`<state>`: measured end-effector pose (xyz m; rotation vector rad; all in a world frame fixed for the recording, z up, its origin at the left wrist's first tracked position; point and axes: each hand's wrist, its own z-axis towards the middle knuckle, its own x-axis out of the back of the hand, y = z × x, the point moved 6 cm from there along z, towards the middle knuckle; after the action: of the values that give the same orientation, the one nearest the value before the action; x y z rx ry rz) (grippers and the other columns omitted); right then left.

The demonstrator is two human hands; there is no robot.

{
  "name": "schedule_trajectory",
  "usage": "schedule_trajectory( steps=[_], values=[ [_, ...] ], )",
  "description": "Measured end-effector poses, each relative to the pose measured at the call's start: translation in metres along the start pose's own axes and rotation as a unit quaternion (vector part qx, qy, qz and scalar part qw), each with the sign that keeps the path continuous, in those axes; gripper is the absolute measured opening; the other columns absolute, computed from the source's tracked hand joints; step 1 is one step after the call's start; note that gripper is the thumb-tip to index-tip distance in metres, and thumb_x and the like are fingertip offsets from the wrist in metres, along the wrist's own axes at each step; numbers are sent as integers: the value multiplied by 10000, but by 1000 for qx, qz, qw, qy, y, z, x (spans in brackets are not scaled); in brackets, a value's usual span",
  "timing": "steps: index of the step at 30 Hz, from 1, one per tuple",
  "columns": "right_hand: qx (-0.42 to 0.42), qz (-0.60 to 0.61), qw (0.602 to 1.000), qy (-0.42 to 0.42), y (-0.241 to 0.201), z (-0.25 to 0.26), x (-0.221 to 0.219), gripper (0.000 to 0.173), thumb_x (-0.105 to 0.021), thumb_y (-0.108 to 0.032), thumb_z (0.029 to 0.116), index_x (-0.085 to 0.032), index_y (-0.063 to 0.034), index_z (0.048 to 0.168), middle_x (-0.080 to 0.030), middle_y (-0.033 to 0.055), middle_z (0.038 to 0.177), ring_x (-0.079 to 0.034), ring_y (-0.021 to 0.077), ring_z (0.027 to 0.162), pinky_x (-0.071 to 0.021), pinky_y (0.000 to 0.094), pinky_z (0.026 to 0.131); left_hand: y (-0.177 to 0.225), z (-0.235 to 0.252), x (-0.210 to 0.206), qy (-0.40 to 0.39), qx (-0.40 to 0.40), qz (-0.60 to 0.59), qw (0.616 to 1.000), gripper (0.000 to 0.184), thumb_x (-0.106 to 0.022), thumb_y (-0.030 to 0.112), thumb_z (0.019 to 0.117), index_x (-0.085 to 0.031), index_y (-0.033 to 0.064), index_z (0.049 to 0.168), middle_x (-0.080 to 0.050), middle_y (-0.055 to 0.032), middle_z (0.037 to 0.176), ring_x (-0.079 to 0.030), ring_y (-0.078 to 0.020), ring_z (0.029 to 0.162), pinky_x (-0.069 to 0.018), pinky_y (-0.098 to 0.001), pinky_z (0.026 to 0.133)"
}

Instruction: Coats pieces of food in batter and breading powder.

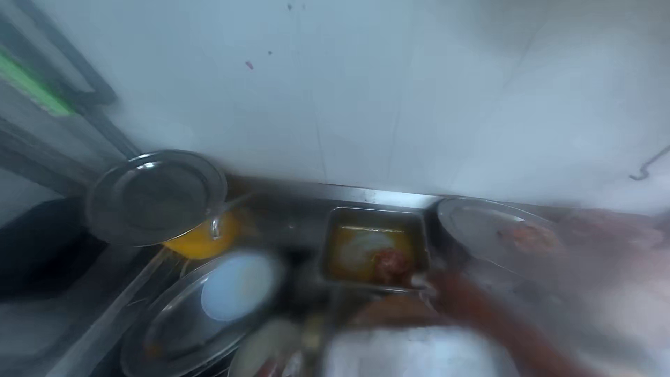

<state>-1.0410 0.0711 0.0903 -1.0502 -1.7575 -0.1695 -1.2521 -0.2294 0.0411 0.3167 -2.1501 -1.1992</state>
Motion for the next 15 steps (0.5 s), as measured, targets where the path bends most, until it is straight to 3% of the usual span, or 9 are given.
schedule_trajectory(
  steps=[2, 4, 5, 7, 9, 12, 14, 15],
  values=[
    [-50, -29, 996, -62, 3, 75, -12, 442, -661, -297, 981, -601, -80, 1362, -651, 210, 1261, -636, 390, 1165, -501, 615, 993, -22, 51, 4, 22, -65, 7, 998, 386, -590, 176, 1002, -603, -78, 1293, -675, -233, 1197, -673, -270, 1111, -550, -447, 987],
    [-82, -40, 991, -93, 3, 136, -38, 574, -694, -298, 959, -524, -48, 1447, -614, 240, 1337, -595, 420, 1240, -461, 635, 1042, -19, 104, -1, -9, -62, -13, 998, 487, -593, 262, 1013, -528, 1, 1419, -613, -181, 1357, -638, -247, 1202, -545, -447, 1016],
    [-97, -29, 992, -79, -1, 161, -48, 552, -693, -283, 962, -537, -27, 1426, -608, 250, 1343, -588, 428, 1249, -459, 632, 1047, -13, 128, -6, -21, -40, -23, 999, 527, -597, 299, 1016, -492, 51, 1469, -588, -144, 1413, -642, -225, 1209, -561, -438, 1000],
    [-119, 3, 993, 5, -16, 205, -52, 499, -676, -314, 966, -596, -38, 1373, -626, 239, 1321, -610, 418, 1223, -493, 624, 1015, 4, 161, -18, -44, -7, -48, 998, 527, -611, 250, 1011, -469, 110, 1498, -614, -105, 1371, -705, -186, 1056, -625, -401, 860],
    [-71, 39, 995, 64, -39, 241, -50, 474, -663, -285, 978, -592, -46, 1381, -599, 219, 1365, -595, 383, 1256, -492, 583, 1048, 10, 173, -30, -49, 14, -79, 996, 526, -620, 222, 1015, -460, 105, 1502, -657, -112, 1275, -743, -173, 886, -657, -370, 742],
    [86, 10, 996, 35, -86, 264, -79, 490, -645, -297, 994, -580, -62, 1419, -555, 169, 1469, -488, 344, 1391, -350, 543, 1191, 10, 172, -29, -41, 20, -107, 993, 529, -642, 165, 995, -481, 91, 1494, -664, -124, 1281, -734, -177, 948, -641, -373, 802],
    [125, 9, 991, -52, -112, 237, -92, 526, -680, -270, 974, -555, -70, 1443, -570, 149, 1459, -524, 325, 1360, -380, 541, 1174, 7, 171, -25, -32, 19, -116, 993, 546, -676, 144, 962, -500, 67, 1473, -652, -143, 1300, -699, -193, 1062, -603, -394, 906],
    [121, 12, 988, -97, -111, 218, -91, 530, -700, -253, 964, -549, -96, 1447, -602, 138, 1413, -577, 315, 1298, -449, 550, 1118, 5, 171, -25, -27, 12, -120, 992, 552, -688, 146, 947, -507, 57, 1461, -657, -141, 1294, -688, -183, 1089, -589, -388, 933]
  ],
)
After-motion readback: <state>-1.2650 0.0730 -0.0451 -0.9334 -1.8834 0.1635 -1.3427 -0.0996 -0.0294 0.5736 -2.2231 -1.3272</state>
